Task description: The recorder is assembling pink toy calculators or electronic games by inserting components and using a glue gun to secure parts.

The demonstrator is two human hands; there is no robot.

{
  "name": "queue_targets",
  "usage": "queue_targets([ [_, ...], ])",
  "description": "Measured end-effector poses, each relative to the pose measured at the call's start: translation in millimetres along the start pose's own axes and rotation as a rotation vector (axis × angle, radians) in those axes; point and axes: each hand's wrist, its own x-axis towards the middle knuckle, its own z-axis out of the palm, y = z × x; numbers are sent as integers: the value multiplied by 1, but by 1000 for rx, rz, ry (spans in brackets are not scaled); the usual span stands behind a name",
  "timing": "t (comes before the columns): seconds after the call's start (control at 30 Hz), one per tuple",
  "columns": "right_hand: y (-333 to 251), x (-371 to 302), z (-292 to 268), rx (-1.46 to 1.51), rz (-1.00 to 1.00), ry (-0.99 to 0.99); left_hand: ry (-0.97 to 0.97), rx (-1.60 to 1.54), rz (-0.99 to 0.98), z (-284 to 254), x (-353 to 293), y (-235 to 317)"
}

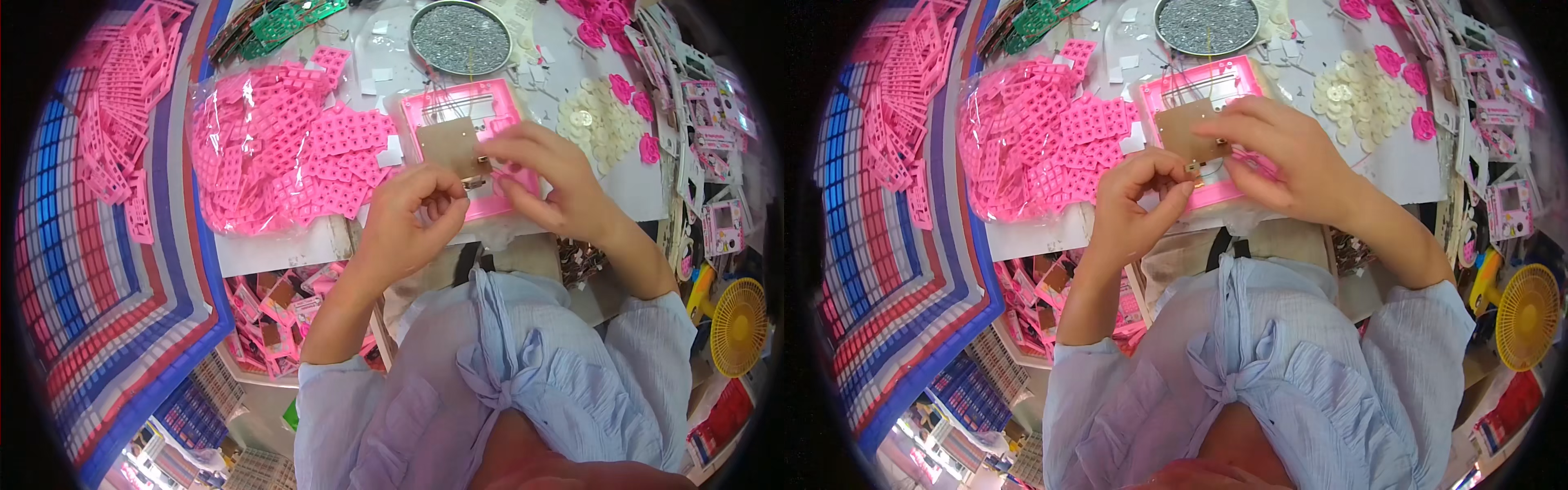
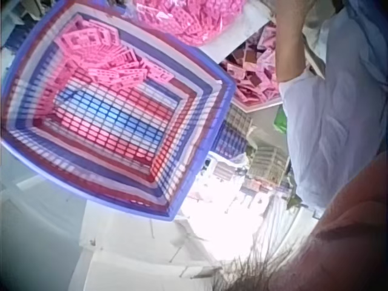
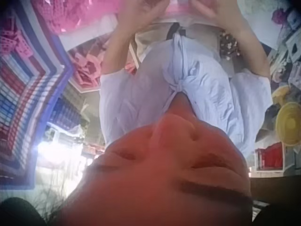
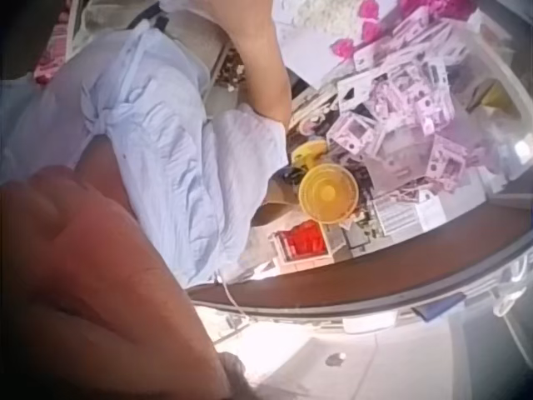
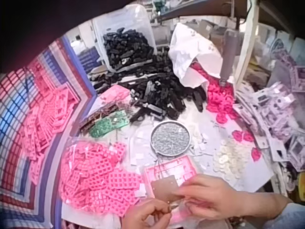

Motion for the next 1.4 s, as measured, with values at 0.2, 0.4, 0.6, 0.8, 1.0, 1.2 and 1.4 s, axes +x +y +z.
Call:
queue_targets([
  [0.2, -6, 5, -7, -15, -156, 56, -34, 90, 38, 9, 10, 10],
  [0.4, 2, -4, -9, 84, 70, -11, 32, 172, 106, 22, 11, 10],
  [0.6, -3, -34, -13, -7, 324, -166, -55, 432, 291, 42, 1, 4],
  [0.8, -9, -49, -2, -552, 30, -382, -93, 629, 399, 55, 3, -15],
  [1.0, -12, -36, -18, -625, -34, -536, -58, 575, 317, 54, 4, -18],
  [1.2, -18, -19, -13, -645, -73, -669, -47, 578, 345, 52, 3, -19],
  [1.4, 2, -19, -12, -582, -50, -564, -112, 655, 366, 50, 2, -23],
])
